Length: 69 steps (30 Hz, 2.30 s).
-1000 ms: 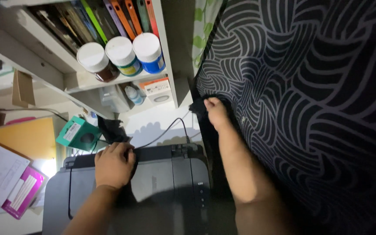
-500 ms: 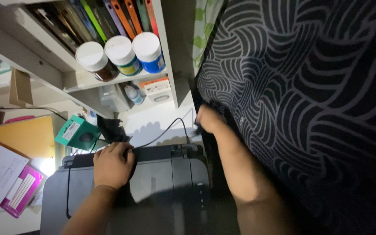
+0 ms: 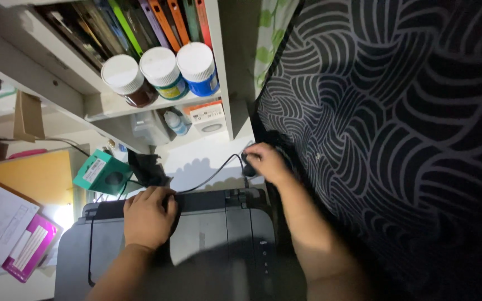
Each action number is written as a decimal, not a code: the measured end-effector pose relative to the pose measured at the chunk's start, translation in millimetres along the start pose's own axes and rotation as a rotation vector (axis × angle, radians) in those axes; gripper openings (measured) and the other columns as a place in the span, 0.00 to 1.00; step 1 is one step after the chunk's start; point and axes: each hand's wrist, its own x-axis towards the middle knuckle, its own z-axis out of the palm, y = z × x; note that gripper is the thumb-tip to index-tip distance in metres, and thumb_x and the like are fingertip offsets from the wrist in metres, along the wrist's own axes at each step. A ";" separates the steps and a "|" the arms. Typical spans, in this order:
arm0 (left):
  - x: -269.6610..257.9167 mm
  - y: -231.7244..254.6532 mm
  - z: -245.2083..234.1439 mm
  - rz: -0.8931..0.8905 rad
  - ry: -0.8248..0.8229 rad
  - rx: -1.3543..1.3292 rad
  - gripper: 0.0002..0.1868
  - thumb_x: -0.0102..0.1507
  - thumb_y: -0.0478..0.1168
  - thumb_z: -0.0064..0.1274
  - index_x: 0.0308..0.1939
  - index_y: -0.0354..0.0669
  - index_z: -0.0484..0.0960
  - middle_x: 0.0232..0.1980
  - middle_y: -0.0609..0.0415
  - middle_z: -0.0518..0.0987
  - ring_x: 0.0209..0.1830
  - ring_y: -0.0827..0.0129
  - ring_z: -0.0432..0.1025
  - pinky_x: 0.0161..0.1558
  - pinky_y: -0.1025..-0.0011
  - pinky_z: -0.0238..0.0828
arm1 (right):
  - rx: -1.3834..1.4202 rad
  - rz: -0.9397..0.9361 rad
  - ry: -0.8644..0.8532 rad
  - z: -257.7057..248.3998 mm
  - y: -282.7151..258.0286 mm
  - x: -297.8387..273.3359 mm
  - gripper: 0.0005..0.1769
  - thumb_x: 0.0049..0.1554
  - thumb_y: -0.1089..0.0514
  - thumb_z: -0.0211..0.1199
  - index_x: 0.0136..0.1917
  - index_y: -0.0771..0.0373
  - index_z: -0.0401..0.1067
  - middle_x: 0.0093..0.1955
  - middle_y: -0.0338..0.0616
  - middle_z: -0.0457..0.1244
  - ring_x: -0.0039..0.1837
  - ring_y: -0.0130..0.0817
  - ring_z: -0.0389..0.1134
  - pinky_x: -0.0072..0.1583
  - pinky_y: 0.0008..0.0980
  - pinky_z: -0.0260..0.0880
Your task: The person organizes a cluttered desk area by moving a printer, handling papers, and rearranging small items on shelves. They also plug in a power cable and tidy the workspace.
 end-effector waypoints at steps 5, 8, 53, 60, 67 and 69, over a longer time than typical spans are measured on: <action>-0.3 -0.1 1.8 0.029 0.038 0.012 0.10 0.60 0.46 0.53 0.42 0.53 0.85 0.47 0.56 0.82 0.56 0.57 0.73 0.63 0.55 0.60 | -0.323 -0.185 -0.001 43.2 21.2 -7.7 0.13 0.55 0.58 0.65 0.55 0.51 0.80 0.77 0.51 0.60 0.69 0.52 0.62 0.68 0.47 0.61; -1.5 -0.7 3.0 0.019 0.036 0.026 0.10 0.60 0.46 0.54 0.42 0.52 0.84 0.46 0.55 0.82 0.55 0.56 0.73 0.61 0.55 0.61 | -0.221 -0.263 -0.016 57.0 44.4 13.7 0.32 0.62 0.57 0.56 0.78 0.63 0.58 0.66 0.48 0.64 0.72 0.52 0.62 0.74 0.51 0.55; 108.5 -58.5 9.3 -0.388 -0.801 0.213 0.28 0.66 0.58 0.47 0.66 0.51 0.74 0.68 0.46 0.75 0.69 0.52 0.69 0.67 0.53 0.64 | -0.166 -0.165 -0.866 254.8 -116.0 89.9 0.23 0.60 0.50 0.57 0.65 0.61 0.70 0.60 0.60 0.64 0.62 0.56 0.66 0.62 0.46 0.66; 143.7 -127.0 118.6 -0.247 -0.890 0.225 0.24 0.66 0.55 0.47 0.60 0.47 0.82 0.65 0.44 0.78 0.67 0.49 0.71 0.66 0.55 0.66 | -0.448 -0.121 -0.781 194.0 -99.8 99.8 0.33 0.61 0.49 0.60 0.75 0.64 0.60 0.73 0.64 0.56 0.73 0.57 0.59 0.72 0.45 0.59; 153.0 -147.5 144.7 -0.166 -0.774 0.197 0.21 0.63 0.49 0.50 0.54 0.44 0.88 0.61 0.41 0.82 0.63 0.49 0.75 0.63 0.59 0.70 | -0.674 -0.002 -0.784 126.3 -34.2 102.9 0.38 0.61 0.44 0.62 0.73 0.70 0.58 0.73 0.65 0.56 0.74 0.57 0.57 0.72 0.45 0.57; 147.1 -134.3 113.9 -0.382 -0.560 0.096 0.20 0.63 0.46 0.50 0.53 0.42 0.87 0.61 0.40 0.80 0.63 0.49 0.74 0.61 0.58 0.71 | -0.705 -0.004 -0.771 120.8 -0.7 105.4 0.37 0.61 0.42 0.63 0.70 0.72 0.61 0.70 0.65 0.58 0.72 0.56 0.59 0.71 0.44 0.59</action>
